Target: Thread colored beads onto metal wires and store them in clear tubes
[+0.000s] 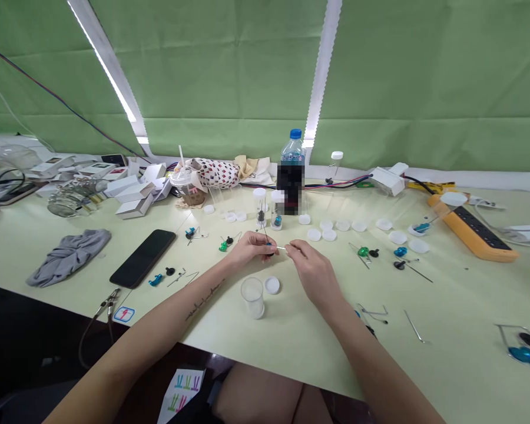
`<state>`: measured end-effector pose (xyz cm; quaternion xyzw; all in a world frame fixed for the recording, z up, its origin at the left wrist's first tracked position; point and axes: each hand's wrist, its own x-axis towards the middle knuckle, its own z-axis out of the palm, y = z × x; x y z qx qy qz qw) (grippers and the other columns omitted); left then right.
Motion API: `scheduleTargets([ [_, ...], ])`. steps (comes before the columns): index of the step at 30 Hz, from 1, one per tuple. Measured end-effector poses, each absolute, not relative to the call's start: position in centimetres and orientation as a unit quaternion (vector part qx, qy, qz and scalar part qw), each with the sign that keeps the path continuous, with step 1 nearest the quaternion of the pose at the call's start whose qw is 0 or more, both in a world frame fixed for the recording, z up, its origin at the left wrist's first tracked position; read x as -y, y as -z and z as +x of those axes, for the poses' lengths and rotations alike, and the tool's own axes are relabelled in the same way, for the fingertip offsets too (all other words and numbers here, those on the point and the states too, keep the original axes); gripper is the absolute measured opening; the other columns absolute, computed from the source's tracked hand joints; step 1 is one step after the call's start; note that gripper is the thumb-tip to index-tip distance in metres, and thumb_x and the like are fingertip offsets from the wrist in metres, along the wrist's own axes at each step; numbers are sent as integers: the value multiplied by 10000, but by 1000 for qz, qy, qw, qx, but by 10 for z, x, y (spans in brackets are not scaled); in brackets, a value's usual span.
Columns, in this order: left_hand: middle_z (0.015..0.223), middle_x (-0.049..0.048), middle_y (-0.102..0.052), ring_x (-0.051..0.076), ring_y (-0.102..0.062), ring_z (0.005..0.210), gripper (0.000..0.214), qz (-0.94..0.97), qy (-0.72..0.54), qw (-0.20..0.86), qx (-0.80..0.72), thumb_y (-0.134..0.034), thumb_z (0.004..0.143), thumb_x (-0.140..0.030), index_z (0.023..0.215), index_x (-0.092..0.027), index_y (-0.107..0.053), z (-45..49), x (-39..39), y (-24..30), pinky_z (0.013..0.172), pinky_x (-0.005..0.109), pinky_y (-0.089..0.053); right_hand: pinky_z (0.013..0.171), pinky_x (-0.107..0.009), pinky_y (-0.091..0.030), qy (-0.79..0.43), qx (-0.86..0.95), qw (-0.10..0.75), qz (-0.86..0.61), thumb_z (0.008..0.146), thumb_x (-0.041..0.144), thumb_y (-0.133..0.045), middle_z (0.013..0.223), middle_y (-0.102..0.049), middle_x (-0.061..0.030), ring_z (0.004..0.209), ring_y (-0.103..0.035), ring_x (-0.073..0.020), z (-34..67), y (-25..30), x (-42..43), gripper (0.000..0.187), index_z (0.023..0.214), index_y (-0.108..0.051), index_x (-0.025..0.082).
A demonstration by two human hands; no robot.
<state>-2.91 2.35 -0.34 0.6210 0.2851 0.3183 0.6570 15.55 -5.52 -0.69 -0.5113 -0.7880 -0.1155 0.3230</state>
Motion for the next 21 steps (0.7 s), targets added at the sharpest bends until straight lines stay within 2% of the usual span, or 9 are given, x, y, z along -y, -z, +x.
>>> scheduleTargets([
  [6,823,131,-670,80,-525,545,372,606,-304,680,-280,-724,652,-387,813,-59,-654,-27,-20,5,535,236,-423,661,-235,-453,190,805,288,-483,874,40,-397,1011,-658,-62,841,-623,-149,161,7,59,295,1024,-618,167],
  [12,798,110,-668,85,-523,563,410,619,-313,662,-284,-735,637,-382,883,-62,-668,-26,-21,6,549,242,-426,602,-234,-436,159,790,312,-503,882,85,-442,877,-684,-36,714,-633,-130,156,7,60,243,968,-647,182],
  [17,688,61,-629,87,-498,556,389,651,-328,624,-282,-708,663,-369,907,-69,-676,-26,-22,7,536,230,-406,650,-265,-507,-45,743,413,-525,905,250,-464,834,-689,-50,686,-652,-147,152,7,58,219,892,-670,177],
  [21,616,24,-584,78,-460,525,343,679,-315,593,-297,-689,675,-347,893,-83,-685,-27,-23,7,528,218,-383,607,-290,-555,-259,634,464,-561,845,381,-543,768,-693,-49,614,-663,-165,147,4,57,244,843,-681,180],
])
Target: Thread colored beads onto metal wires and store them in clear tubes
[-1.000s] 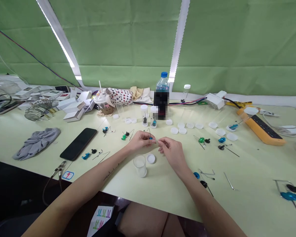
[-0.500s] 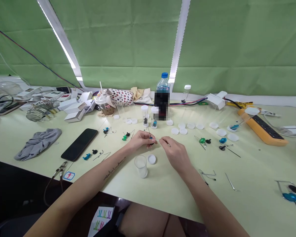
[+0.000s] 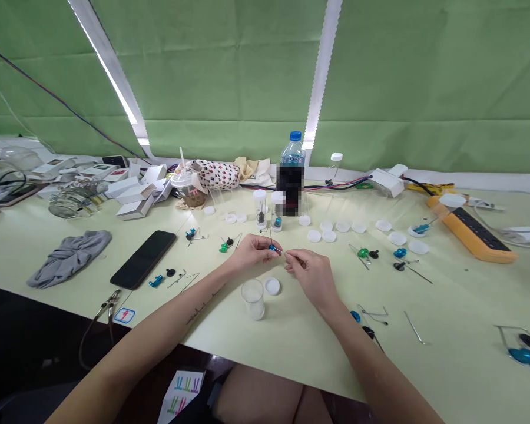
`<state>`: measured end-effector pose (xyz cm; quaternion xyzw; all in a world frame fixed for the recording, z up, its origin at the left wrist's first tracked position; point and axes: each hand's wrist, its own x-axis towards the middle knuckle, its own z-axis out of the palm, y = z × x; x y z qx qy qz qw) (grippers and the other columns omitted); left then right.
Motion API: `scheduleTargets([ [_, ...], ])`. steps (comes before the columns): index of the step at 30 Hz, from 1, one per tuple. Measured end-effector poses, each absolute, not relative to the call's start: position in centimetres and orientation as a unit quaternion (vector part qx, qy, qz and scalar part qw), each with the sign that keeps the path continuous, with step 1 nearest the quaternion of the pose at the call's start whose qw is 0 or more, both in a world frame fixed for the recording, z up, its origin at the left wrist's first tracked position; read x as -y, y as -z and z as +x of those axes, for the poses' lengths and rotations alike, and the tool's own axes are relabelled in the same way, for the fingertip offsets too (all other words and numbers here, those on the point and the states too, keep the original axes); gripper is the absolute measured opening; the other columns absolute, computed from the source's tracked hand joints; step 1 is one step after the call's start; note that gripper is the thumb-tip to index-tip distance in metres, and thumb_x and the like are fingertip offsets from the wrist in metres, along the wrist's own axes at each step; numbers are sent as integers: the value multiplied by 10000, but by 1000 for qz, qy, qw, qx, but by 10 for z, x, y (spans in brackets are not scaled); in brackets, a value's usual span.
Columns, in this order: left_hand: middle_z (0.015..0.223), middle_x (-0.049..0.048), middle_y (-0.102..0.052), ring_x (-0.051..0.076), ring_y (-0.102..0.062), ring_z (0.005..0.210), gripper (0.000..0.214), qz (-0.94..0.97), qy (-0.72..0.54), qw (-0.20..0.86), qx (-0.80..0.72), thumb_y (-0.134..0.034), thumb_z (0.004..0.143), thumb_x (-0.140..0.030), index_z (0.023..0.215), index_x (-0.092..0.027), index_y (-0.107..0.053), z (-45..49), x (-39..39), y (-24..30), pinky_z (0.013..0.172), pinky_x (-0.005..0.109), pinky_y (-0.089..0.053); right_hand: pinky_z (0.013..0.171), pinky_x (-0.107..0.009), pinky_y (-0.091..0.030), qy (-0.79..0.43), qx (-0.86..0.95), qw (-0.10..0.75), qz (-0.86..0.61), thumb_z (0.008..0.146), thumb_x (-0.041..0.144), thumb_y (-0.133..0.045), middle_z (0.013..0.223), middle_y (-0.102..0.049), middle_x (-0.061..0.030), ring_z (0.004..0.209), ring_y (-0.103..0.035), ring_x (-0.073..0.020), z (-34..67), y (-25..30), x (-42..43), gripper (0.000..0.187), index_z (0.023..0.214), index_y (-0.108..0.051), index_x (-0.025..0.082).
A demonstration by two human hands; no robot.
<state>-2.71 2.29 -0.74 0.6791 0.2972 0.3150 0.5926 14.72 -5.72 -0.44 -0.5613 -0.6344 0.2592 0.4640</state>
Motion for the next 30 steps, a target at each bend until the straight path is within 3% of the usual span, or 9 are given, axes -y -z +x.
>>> scheduleTargets([
  [6,642,17,-579,80,-441,539,291,734,-300,534,-294,-626,731,-342,895,-109,-684,-29,-23,5,539,212,-363,588,-292,-565,-441,522,464,-564,715,487,-660,654,-677,-62,577,-651,-169,147,1,52,359,785,-683,136],
  [12,612,3,-554,87,-461,539,260,752,-300,508,-293,-582,768,-358,823,-118,-665,-28,-20,3,538,209,-356,616,-295,-565,-501,493,456,-546,695,474,-687,692,-691,-73,592,-652,-159,147,1,50,370,830,-672,130],
  [15,556,-10,-520,88,-451,522,289,733,-314,520,-306,-588,760,-388,820,-114,-658,-28,-22,5,522,208,-344,681,-339,-566,-433,537,461,-558,740,444,-650,776,-703,-73,671,-676,-189,147,1,51,367,957,-659,149],
  [18,593,5,-550,89,-463,533,300,698,-332,551,-315,-603,745,-394,813,-106,-649,-29,-26,8,535,213,-368,750,-357,-545,-252,662,424,-564,800,356,-601,903,-698,-70,791,-671,-206,149,3,52,278,1017,-649,189],
  [21,665,31,-592,89,-476,550,312,676,-334,574,-318,-619,734,-399,824,-101,-645,-29,-28,10,548,218,-389,709,-331,-544,-107,756,374,-527,884,252,-460,931,-685,-77,797,-660,-190,154,10,52,242,1037,-640,197],
  [25,647,30,-587,86,-476,544,320,672,-329,580,-324,-640,720,-399,836,-101,-649,-28,-26,12,540,213,-385,623,-285,-551,-80,784,361,-499,893,182,-393,875,-680,-63,683,-650,-150,160,19,52,279,1052,-623,189],
  [30,613,22,-578,92,-490,534,311,681,-326,568,-328,-659,702,-382,833,-100,-661,-27,-27,14,528,215,-381,578,-282,-541,-135,751,379,-524,896,246,-406,793,-683,-45,593,-624,-139,157,12,54,251,930,-647,188],
])
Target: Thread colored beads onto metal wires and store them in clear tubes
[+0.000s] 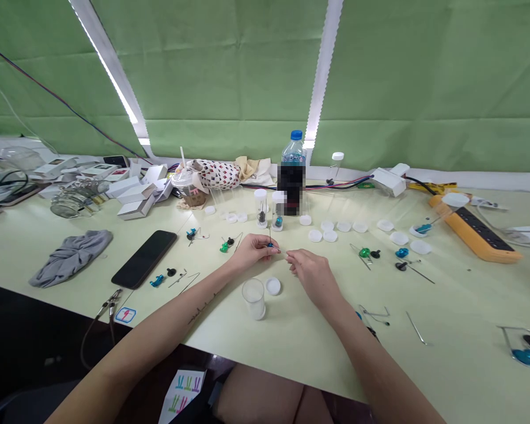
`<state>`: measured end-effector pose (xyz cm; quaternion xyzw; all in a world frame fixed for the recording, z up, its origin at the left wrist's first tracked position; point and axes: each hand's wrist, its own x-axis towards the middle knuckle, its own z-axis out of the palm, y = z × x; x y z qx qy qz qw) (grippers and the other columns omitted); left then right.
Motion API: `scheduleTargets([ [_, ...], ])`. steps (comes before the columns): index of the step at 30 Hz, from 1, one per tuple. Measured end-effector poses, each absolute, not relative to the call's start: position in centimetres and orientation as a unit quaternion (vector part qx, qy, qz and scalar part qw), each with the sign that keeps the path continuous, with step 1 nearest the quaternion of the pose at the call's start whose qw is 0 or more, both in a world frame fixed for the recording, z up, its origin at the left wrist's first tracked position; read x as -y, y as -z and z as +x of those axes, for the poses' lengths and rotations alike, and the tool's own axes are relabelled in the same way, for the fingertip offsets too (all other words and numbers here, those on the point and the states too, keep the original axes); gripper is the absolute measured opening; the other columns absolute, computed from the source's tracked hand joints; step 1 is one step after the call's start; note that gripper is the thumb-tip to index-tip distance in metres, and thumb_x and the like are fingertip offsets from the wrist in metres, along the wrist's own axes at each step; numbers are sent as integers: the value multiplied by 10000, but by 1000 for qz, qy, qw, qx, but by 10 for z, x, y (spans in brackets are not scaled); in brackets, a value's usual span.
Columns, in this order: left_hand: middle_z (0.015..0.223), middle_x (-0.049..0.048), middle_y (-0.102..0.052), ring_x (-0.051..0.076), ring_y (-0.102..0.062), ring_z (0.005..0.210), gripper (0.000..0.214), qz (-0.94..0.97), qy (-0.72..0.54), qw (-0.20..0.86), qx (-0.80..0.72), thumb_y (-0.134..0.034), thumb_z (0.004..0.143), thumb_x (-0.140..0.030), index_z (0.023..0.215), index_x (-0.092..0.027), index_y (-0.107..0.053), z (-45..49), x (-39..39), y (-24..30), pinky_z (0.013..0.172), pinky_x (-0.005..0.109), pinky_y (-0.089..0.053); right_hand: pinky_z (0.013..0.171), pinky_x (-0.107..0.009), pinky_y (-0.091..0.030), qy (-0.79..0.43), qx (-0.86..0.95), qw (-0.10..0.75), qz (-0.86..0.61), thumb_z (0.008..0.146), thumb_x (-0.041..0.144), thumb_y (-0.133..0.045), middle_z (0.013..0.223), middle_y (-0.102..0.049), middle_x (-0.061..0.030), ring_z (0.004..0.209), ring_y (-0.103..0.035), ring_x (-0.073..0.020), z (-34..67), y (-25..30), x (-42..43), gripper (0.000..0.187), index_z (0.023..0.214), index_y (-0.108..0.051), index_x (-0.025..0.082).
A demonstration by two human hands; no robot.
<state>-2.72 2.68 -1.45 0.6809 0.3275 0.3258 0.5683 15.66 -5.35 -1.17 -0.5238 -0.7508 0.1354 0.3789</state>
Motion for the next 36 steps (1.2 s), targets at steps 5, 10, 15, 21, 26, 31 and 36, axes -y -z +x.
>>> scheduleTargets([
  [5,589,17,-569,93,-488,530,302,693,-310,565,-323,-656,707,-354,863,-95,-666,-28,-28,15,518,213,-375,546,-268,-509,-243,699,387,-550,898,356,-425,630,-641,-12,514,-591,-128,153,-1,55,304,768,-642,188],
  [10,582,18,-564,94,-491,529,297,693,-308,570,-316,-654,710,-357,846,-93,-663,-28,-25,14,518,214,-379,483,-245,-484,-356,628,408,-559,852,481,-484,553,-611,-20,480,-575,-126,154,-1,51,385,669,-612,168],
  [15,581,16,-564,90,-489,525,293,697,-310,565,-315,-643,719,-368,828,-97,-665,-28,-24,10,526,214,-381,440,-232,-456,-390,607,415,-554,834,522,-493,595,-621,-36,473,-554,-119,155,4,48,402,714,-616,158],
  [21,603,27,-583,89,-495,533,306,680,-312,578,-326,-659,701,-384,800,-95,-663,-30,-26,11,525,215,-388,575,-273,-494,-131,719,386,-564,915,375,-410,835,-647,-61,587,-597,-134,151,3,53,299,1004,-632,195],
  [26,736,87,-649,84,-510,551,339,642,-318,623,-316,-687,682,-392,799,-76,-653,-30,-27,12,540,226,-405,639,-265,-469,103,797,308,-510,916,186,-402,1105,-586,-91,834,-620,-167,152,4,56,255,1044,-620,214],
  [31,834,132,-664,81,-518,547,373,612,-312,662,-298,-714,656,-405,803,-67,-654,-27,-24,12,530,235,-422,617,-254,-421,192,810,257,-491,887,50,-338,1064,-618,-89,819,-609,-160,154,4,60,328,986,-619,186],
  [36,744,105,-654,84,-523,530,395,620,-299,658,-304,-733,633,-409,810,-63,-663,-26,-22,13,540,243,-441,553,-244,-363,209,813,226,-494,881,43,-339,914,-636,-60,648,-562,-121,155,5,62,328,973,-618,188],
])
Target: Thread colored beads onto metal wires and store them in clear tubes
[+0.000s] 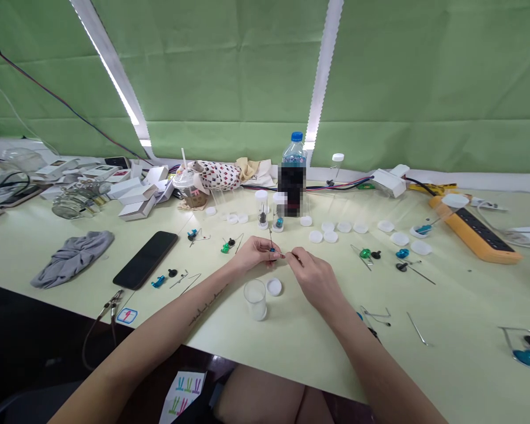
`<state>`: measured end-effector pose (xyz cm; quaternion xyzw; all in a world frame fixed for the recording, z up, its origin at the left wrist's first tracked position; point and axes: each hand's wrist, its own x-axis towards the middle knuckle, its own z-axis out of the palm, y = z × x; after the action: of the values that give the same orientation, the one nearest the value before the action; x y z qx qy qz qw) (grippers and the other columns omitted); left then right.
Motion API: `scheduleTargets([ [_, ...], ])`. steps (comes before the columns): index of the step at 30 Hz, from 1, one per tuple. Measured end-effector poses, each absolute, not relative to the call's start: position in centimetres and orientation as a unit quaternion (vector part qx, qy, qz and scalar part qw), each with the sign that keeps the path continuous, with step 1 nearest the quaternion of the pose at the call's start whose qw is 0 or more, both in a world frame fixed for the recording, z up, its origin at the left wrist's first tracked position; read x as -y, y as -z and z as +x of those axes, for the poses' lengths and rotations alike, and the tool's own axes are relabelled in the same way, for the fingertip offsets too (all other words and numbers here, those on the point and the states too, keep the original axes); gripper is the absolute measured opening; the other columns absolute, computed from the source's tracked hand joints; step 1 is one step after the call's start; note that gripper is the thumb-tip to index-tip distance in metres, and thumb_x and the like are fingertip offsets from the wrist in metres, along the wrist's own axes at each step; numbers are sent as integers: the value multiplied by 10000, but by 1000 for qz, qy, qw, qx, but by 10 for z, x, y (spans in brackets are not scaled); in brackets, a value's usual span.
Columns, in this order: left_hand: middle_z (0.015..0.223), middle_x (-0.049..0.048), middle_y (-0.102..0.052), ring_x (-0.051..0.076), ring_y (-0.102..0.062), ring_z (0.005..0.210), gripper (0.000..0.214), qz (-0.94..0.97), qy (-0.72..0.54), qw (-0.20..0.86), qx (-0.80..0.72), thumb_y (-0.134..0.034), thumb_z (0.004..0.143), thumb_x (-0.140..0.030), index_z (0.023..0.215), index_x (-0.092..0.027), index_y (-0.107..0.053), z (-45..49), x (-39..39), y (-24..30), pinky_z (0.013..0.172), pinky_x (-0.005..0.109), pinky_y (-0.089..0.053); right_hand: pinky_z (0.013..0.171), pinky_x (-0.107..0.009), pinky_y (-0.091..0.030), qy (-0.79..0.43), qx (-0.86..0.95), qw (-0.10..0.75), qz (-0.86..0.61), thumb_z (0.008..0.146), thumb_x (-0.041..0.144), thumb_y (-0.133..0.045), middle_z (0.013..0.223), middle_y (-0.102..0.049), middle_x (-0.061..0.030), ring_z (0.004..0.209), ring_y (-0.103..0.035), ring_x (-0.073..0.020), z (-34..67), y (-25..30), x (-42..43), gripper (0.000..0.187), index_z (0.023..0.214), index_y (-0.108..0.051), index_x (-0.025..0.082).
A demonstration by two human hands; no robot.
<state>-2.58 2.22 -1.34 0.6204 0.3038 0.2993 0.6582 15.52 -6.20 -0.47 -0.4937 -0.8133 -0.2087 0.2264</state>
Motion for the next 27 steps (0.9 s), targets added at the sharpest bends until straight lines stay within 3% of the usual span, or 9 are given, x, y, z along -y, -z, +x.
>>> scheduleTargets([
  [5,634,48,-610,89,-513,520,363,637,-302,628,-328,-723,641,-385,836,-82,-677,-24,-22,14,544,239,-432,528,-241,-368,115,798,272,-525,911,144,-378,823,-633,-53,622,-571,-121,152,6,60,258,944,-631,185],
  [8,600,28,-588,90,-497,525,308,670,-302,588,-338,-693,669,-364,819,-96,-682,-24,-21,15,525,221,-400,589,-254,-439,-37,763,348,-544,917,259,-420,776,-638,-44,629,-596,-134,149,4,58,236,872,-641,191],
  [11,601,22,-584,86,-478,518,286,692,-302,562,-337,-661,696,-362,821,-105,-684,-25,-21,15,509,213,-371,547,-267,-472,-224,679,403,-572,880,358,-482,664,-631,-25,543,-587,-138,147,5,55,241,826,-644,188],
  [16,595,14,-575,80,-454,513,270,725,-302,526,-326,-630,722,-365,804,-113,-682,-25,-20,14,507,211,-348,489,-249,-459,-421,555,433,-572,764,459,-611,556,-606,-14,492,-560,-129,149,9,49,318,788,-659,146],
  [22,589,16,-577,97,-503,542,287,717,-308,534,-324,-628,725,-386,798,-112,-674,-28,-23,11,528,213,-373,603,-280,-507,-397,555,463,-566,778,439,-606,677,-654,-38,594,-611,-150,144,6,51,325,914,-655,148],
  [27,606,31,-595,105,-533,548,334,687,-310,566,-334,-654,701,-412,809,-96,-667,-32,-30,10,541,221,-408,723,-320,-487,-177,702,397,-565,865,345,-512,877,-651,-54,757,-616,-179,141,7,56,271,1051,-637,193],
])
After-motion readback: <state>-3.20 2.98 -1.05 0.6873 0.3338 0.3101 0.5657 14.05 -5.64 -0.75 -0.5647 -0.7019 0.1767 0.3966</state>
